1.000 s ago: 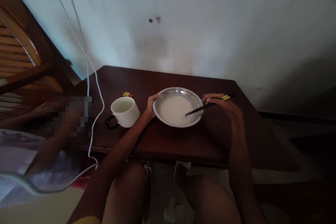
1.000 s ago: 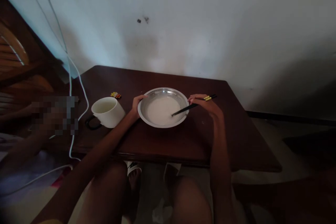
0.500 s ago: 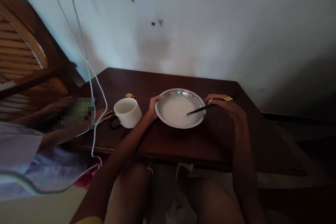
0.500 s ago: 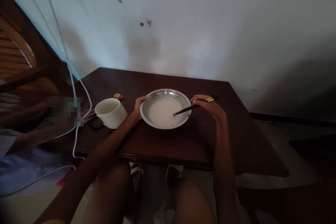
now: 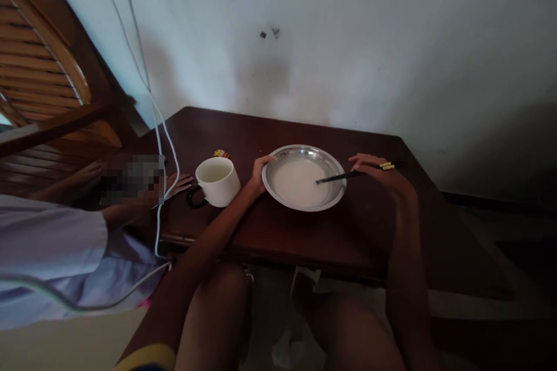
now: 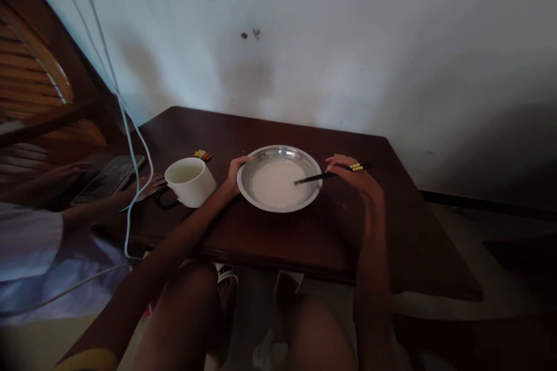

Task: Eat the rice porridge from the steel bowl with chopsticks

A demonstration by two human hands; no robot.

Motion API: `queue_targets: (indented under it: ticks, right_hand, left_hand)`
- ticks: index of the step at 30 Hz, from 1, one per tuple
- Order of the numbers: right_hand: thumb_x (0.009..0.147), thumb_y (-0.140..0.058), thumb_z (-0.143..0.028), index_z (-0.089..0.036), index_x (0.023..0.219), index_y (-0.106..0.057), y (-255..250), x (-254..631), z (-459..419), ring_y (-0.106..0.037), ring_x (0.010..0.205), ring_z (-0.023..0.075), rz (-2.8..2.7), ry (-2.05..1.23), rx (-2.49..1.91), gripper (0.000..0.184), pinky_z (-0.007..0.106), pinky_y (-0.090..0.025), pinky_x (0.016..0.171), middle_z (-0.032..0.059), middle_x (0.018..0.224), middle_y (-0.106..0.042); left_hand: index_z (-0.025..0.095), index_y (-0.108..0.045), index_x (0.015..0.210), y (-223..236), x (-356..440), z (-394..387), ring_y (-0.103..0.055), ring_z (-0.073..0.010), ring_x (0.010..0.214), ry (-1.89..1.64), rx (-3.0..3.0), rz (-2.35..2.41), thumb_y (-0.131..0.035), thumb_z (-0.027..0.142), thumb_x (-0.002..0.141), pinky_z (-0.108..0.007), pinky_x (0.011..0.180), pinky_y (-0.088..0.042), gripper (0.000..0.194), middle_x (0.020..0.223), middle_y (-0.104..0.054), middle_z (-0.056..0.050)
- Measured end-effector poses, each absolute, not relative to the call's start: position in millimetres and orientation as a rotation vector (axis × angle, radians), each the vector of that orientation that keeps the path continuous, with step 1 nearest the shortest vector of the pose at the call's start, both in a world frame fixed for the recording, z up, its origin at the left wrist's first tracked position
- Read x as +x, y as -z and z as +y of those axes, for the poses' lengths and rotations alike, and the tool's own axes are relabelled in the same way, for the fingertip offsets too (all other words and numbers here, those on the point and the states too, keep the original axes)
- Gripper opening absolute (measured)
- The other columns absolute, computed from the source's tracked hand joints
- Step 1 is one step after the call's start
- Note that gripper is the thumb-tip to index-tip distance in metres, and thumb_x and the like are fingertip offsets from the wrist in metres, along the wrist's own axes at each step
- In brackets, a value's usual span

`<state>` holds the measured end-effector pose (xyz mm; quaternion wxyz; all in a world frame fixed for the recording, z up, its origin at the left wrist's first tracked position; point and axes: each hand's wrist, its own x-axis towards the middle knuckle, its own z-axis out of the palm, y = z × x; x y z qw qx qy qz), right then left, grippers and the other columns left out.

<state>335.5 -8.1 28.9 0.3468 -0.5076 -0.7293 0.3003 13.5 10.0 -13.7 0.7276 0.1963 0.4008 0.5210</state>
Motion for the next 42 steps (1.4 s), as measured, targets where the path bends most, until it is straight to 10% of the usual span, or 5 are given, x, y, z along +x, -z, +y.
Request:
queue_targets:
  ticks: [42]
  right_hand:
    - [0.081, -0.061, -0.059, -0.027, 0.088, -0.074, -11.9, 309.3, -2.6, -0.062, 0.119, 0.0317, -1.877, -0.641, -1.410, 0.035, 0.056, -0.039, 0.115, 0.0061, 0.109, -0.074]
  left_hand:
    - [0.013, -0.070, 0.086, 18.5, 14.0, 10.4, -0.063, -0.0215, 0.063, -1.142, 0.456, 0.865, -0.052, 0.020, 0.077, -0.031, 0.067, -0.049, 0.021, 0.058, -0.067, -0.005]
